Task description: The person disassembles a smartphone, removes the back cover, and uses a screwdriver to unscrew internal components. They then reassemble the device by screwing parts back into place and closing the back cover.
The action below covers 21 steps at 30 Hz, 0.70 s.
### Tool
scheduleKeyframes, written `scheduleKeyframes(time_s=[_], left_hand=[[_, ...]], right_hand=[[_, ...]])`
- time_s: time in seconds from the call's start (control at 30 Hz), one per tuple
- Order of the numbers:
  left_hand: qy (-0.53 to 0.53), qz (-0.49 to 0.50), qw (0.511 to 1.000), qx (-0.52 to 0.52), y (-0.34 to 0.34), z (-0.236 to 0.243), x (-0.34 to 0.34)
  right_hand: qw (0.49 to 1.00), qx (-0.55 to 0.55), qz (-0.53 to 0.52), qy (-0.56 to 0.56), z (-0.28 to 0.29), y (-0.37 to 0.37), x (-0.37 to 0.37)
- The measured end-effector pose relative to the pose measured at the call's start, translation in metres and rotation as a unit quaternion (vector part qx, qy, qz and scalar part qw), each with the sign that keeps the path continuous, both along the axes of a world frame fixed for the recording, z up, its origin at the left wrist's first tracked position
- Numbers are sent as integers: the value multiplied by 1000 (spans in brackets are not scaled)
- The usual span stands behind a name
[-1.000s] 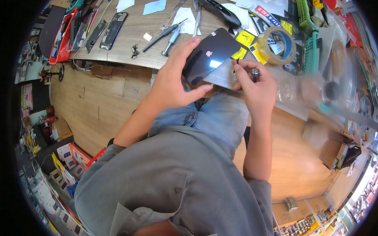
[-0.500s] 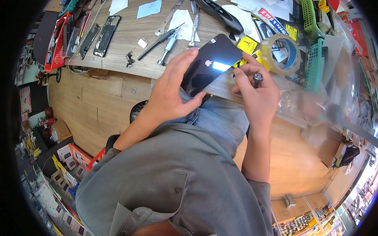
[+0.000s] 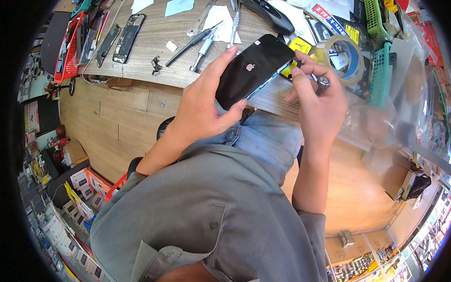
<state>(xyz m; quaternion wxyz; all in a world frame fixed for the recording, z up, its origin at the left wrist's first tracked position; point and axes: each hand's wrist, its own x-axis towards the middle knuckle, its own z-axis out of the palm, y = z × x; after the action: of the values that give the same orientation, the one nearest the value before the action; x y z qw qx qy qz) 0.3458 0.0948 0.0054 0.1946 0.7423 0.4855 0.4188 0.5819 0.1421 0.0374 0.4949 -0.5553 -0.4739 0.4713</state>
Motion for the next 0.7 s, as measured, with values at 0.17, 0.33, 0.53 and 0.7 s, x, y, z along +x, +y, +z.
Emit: scheduleKeyframes(time_s=[0.17, 0.33, 0.53, 0.7], left_hand=[[-64, -10, 996, -57, 1, -1, -6], [-141, 7, 989, -41, 9, -14, -9], [-192, -6, 981, -41, 14, -10, -13], [-205, 28, 978, -41, 17, -6, -15]], right_hand=[[999, 2, -31, -42, -1, 0, 1], [991, 76, -9, -111, -20, 1, 7], [944, 174, 21, -281, -10, 4, -8], [895, 236, 63, -372, -2, 19, -19]])
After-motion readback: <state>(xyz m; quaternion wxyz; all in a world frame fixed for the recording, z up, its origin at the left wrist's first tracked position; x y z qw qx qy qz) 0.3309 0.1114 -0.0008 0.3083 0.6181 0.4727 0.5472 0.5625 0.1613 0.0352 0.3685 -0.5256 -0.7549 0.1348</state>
